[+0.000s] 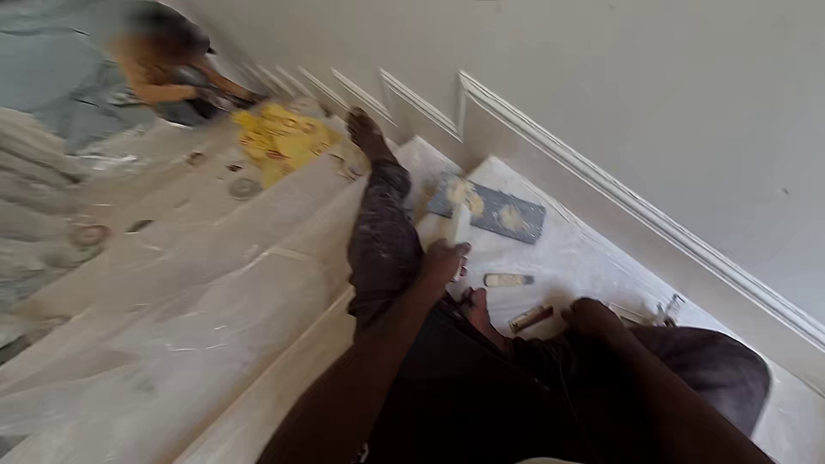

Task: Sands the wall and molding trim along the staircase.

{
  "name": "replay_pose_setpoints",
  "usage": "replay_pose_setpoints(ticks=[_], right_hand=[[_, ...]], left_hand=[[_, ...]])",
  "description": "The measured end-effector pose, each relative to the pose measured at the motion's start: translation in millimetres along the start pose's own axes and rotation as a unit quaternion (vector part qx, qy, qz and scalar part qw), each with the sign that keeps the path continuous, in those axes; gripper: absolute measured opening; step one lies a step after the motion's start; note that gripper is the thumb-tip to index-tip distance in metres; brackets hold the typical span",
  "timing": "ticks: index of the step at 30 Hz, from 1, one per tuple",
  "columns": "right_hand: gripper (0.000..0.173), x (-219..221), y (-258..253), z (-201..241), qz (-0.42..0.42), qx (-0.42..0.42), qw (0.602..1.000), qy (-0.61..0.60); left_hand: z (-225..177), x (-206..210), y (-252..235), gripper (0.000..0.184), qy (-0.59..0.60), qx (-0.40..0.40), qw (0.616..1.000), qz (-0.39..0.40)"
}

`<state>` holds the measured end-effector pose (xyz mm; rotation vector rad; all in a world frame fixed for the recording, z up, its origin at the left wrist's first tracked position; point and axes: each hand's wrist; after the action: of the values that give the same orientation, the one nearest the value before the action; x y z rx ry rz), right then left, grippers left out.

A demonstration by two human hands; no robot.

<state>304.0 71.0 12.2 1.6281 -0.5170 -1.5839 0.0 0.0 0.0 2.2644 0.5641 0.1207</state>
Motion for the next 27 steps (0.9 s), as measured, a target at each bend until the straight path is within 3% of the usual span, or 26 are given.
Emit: replay_pose_setpoints(ticks=[3, 7, 10, 13, 16, 23, 25, 27], right_hand=[[0.031, 9.6, -10.8, -1.2, -0.145, -0.024, 0.986, -0.073], [0.023, 6.9, -17.6, 38.6, -0.237, -0.144, 0.951, -0.139], [0.033, 10.1, -34.7, 69.9, -0.241, -0.223, 0.936, -0.127], [0.044, 21.3, -48.7, 94.0, -0.199, -0.26, 0.944, -0.035], [0.039, 41.1, -54.9, 97.4, -0.228, -0.273, 0.935, 0.009], [0.019, 36.3, -34.7, 71.7, -0.249, -0.251, 0.933, -0.071], [0.019, 34.5, -24.7, 61.4, -0.291, -0.255, 0.917, -0.1], [0.019, 35.9, -18.7, 52.8, -0.368, -0.271, 0.876, -0.15]], left_hand=[[-0.6, 2.2, -4.3, 0.033, 0.03, -0.005, 0.999, -0.021], [-6.2, 3.7, -8.1, 0.033, 0.089, -0.019, 0.995, -0.047], [-8.0, -0.3, -7.9, 0.033, 0.132, -0.034, 0.989, -0.057], [-6.2, -4.4, -6.0, 0.034, 0.138, -0.047, 0.988, -0.055], [-3.7, -1.3, -8.3, 0.033, 0.106, -0.035, 0.993, -0.044], [-4.7, 17.6, -16.5, 0.03, 0.048, -0.027, 0.998, -0.021], [-0.6, 20.7, -16.1, 0.029, 0.012, 0.009, 1.0, 0.005], [4.3, 23.9, -14.1, 0.03, -0.029, 0.07, 0.996, 0.041]])
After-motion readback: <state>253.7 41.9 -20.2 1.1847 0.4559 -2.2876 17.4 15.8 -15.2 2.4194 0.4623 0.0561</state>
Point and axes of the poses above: each hand's wrist, its own y-axis away from the middle knuckle, its own x-axis out of the palm, z = x × y, and after that the axes turned 9 degrees about -x, right-handed
